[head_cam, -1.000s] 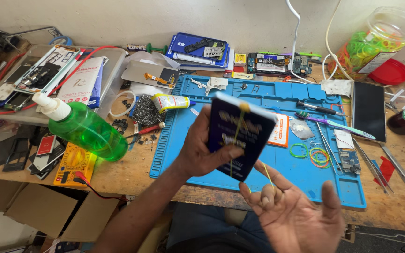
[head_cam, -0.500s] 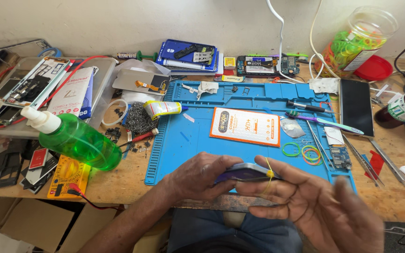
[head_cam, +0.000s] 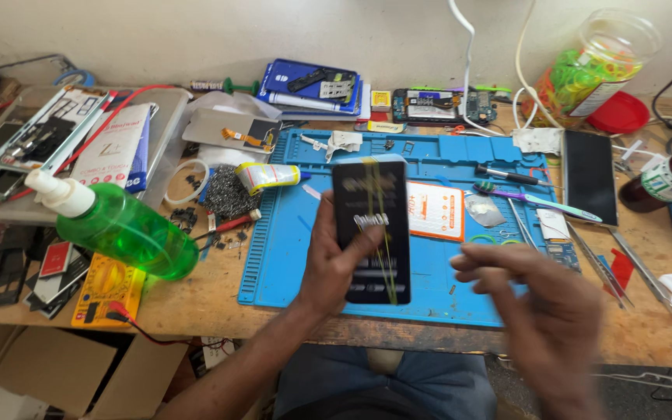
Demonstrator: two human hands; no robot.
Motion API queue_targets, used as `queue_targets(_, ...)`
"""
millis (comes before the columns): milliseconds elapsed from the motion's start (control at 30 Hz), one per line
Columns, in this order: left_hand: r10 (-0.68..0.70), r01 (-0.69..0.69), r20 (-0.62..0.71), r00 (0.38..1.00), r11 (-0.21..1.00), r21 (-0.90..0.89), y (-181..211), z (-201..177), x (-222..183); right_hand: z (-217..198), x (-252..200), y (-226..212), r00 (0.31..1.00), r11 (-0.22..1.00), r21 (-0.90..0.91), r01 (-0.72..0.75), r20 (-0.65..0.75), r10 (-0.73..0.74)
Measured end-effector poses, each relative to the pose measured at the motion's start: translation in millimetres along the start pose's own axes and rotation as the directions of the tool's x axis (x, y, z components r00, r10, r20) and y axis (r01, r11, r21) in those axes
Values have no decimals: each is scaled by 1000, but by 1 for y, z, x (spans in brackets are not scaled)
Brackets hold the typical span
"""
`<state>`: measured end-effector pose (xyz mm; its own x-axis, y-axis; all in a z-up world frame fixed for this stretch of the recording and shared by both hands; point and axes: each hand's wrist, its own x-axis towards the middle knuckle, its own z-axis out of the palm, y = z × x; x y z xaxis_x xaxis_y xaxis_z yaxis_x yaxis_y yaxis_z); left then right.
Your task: The person places a new screen assembly onto a mobile phone body, connects a white charging cable, and then secures the assembly with several rubber bands by hand.
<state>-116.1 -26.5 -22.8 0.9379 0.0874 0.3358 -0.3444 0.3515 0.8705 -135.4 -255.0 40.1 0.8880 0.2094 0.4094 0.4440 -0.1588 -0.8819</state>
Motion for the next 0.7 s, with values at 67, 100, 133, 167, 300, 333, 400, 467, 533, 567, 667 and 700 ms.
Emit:
queue_targets(67,-105,85,-29,994,918,-386,-2,6,5,32,-5,27,993,987,-116,116,-25,-120)
queue_targets(100,-156,115,-25,987,820,-561,-2,10,8,46,-13,36,989,984,-135,112,-78,-123)
queue_targets(133,-170,99,-62,983,794,-600,-3,14,9,56,-20,42,983,982,-157,106,-132,-127)
queue_targets(167,-186,82,-98,978,767,-636,-4,18,10,61,-22,49,977,986,-115,120,-163,-138)
queue_targets(300,-185,7,-202,962,753,-658,-7,27,8,69,-28,67,954,991,-10,136,-269,-134)
queue_targets(333,-185,-12,-222,957,742,-670,-9,29,9,69,-28,68,949,991,3,131,-288,-125)
queue_targets(400,-186,-52,-264,946,719,-693,-11,32,10,72,-32,70,947,990,43,134,-300,-115)
queue_targets(467,-196,-62,-305,932,743,-667,-13,34,10,74,-34,72,946,994,78,78,-320,-49)
queue_targets(533,-194,-75,-330,924,754,-652,-14,38,10,76,-34,76,935,993,109,-33,-348,69)
queue_targets(567,-188,-83,-335,923,754,-652,-14,39,11,77,-35,77,938,994,106,-20,-343,56)
queue_targets(667,-177,-99,-351,919,761,-641,-15,43,12,79,-40,80,945,992,126,-3,-324,44)
queue_targets(700,-175,-102,-357,918,765,-636,-16,43,12,80,-42,81,946,988,152,-11,-319,59)
